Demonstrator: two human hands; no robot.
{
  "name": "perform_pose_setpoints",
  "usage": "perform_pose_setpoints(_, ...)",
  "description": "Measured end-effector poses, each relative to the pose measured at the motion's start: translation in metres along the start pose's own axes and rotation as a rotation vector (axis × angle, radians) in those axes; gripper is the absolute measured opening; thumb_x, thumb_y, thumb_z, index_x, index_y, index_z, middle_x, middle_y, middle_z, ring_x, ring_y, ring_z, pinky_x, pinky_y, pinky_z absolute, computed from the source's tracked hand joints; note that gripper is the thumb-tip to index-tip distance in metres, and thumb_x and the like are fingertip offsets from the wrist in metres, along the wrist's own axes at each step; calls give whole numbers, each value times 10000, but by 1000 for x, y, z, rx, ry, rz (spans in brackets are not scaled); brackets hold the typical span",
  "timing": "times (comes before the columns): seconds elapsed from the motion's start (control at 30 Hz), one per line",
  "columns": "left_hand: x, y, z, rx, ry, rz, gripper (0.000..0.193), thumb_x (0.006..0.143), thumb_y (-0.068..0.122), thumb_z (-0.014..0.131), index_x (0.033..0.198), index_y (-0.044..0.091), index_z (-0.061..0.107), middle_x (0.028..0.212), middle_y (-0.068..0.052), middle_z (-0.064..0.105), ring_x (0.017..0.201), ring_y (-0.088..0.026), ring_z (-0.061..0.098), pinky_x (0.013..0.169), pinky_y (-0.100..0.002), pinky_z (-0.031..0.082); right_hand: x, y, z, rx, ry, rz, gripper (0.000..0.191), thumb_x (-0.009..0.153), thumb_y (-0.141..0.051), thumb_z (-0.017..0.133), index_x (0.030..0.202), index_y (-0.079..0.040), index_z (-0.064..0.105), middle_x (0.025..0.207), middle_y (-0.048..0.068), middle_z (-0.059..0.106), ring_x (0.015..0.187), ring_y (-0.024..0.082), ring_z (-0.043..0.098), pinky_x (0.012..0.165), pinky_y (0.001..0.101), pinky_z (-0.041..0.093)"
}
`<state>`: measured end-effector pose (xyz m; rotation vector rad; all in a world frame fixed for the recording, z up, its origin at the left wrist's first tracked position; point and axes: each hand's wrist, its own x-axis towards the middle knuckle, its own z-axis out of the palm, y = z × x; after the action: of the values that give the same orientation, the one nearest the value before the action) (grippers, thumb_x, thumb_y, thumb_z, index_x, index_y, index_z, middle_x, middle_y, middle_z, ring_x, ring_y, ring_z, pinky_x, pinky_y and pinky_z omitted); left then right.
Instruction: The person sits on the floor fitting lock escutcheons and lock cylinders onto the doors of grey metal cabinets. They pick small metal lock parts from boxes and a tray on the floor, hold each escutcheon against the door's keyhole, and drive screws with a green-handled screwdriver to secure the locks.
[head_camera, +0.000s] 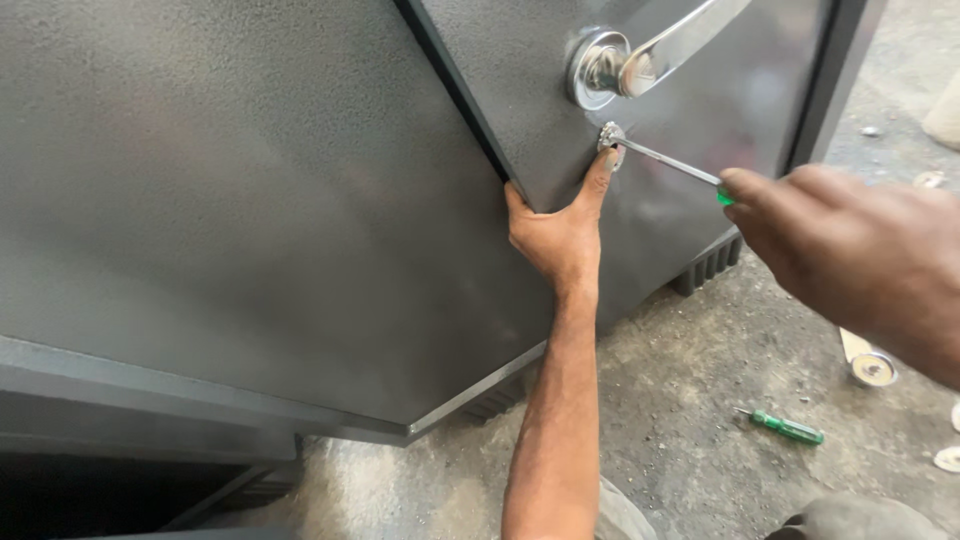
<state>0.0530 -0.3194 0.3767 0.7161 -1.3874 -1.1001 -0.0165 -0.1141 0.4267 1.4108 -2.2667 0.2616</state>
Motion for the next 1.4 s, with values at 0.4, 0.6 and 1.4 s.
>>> perform_pose_setpoints(0.4, 1, -2, -3, -25, -6, -52, 690, 628, 414, 959, 1077, -38, 694, 1009, -133, 788, 906, -242, 764, 830, -375, 606, 22, -8, -11, 981, -307, 698, 351, 983, -278, 704, 1303, -135, 682, 886, 86, 658, 629, 126, 536, 482, 291, 418)
perform_pose_setpoints(0.6, 2, 2, -6, -35, -10, -44, 698, 632, 415, 964, 1089, -38, 695, 1018, -140, 783, 931, -247, 758, 844, -382, 604, 1, -18, -18, -47, -29, 152, 219, 1081, -355, 669, 1277, -259, 692, 951, -26, 711, 710, 142, 695, 603, 285, 544)
perform_pose_setpoints(1.4, 1, -6, -4, -47, -12, -3, 622, 628, 353, 971, 1051, -25, 715, 981, -108, 793, 874, -201, 755, 821, -352, 601, 25, -18, -35, 731, -290, 603, 330, 1034, -324, 659, 1314, -150, 677, 965, 138, 737, 777, 356, 682, 523, 383, 524)
